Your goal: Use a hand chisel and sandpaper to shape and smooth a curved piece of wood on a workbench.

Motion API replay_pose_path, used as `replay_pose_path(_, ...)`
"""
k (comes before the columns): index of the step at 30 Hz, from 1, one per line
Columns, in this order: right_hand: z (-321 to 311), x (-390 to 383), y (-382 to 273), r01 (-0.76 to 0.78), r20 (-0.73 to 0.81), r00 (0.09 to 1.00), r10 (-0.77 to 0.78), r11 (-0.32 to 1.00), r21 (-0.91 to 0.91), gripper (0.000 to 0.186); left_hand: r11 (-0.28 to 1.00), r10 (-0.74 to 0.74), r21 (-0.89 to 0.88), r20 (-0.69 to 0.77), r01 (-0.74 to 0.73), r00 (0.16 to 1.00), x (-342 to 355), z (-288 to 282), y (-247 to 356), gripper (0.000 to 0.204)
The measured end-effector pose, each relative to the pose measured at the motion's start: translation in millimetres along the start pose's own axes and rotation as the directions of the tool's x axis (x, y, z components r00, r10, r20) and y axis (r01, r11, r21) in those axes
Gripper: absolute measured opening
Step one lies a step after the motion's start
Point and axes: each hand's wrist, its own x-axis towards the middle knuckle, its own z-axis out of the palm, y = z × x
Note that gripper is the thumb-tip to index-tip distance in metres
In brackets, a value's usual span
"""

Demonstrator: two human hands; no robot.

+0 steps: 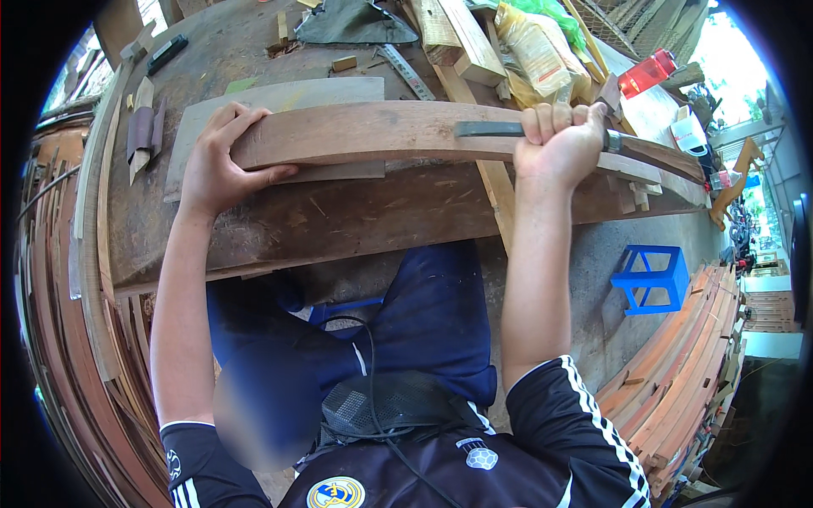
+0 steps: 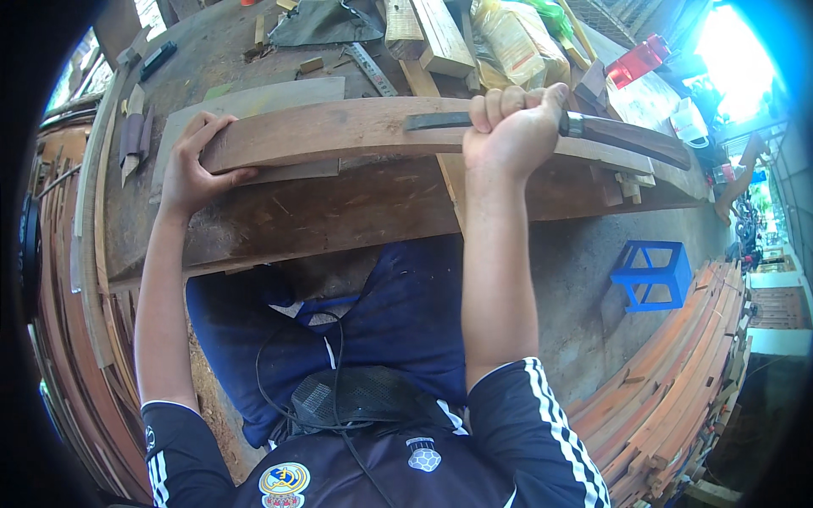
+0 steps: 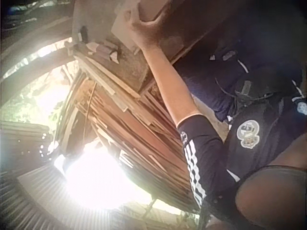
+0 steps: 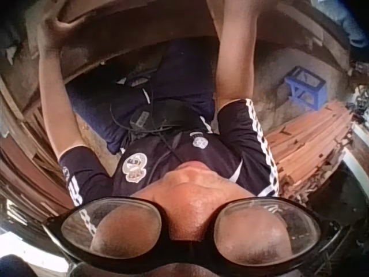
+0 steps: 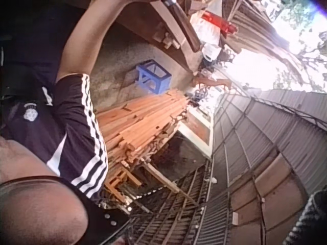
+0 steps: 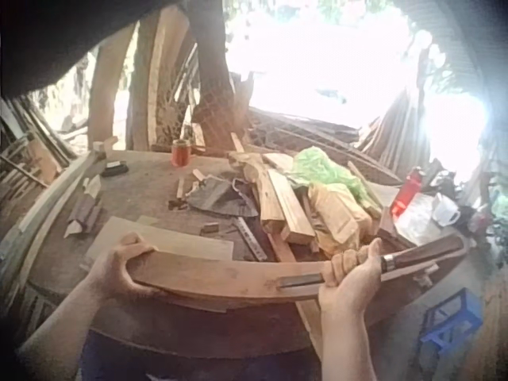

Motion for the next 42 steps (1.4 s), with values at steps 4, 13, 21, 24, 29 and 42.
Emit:
replay_pose_path(4,-50,33,-49,0.105,-0.005,0.994,-0.106,0.991,-0.080,0.054,0.999,-0.018,0.027,-0.013,0.018,1.000,3,-7,4,0.067)
replay_pose_path(13,16,-20,25,-0.058,0.027,0.998,0.055,0.992,0.112,0.047,0.999,0.047,0.024,0.011,-0.047,0.999,5,-4,6,0.067)
replay_pose_path(21,-57,24,-66,0.164,-0.150,0.972,-0.183,0.978,-0.132,0.052,1.000,-0.001,0.006,-0.007,0.001,1.000,6,-10,12,0.067)
replay_pose_path(24,-75,48,-75,0.205,-0.168,0.960,-0.223,0.972,-0.117,0.048,0.999,0.040,0.015,-0.004,-0.040,0.999,8,-6,6,0.065)
replay_pose_path(29,-25,33,-18,0.135,-0.113,0.984,-0.141,0.989,-0.054,0.045,0.999,0.007,-0.031,0.005,-0.007,1.000,8,0,9,0.063)
replay_pose_path(42,-52,35,-46,0.178,-0.166,0.969,-0.185,0.983,-0.051,0.047,0.999,0.042,-0.002,0.011,-0.042,0.999,10,-1,7,0.063)
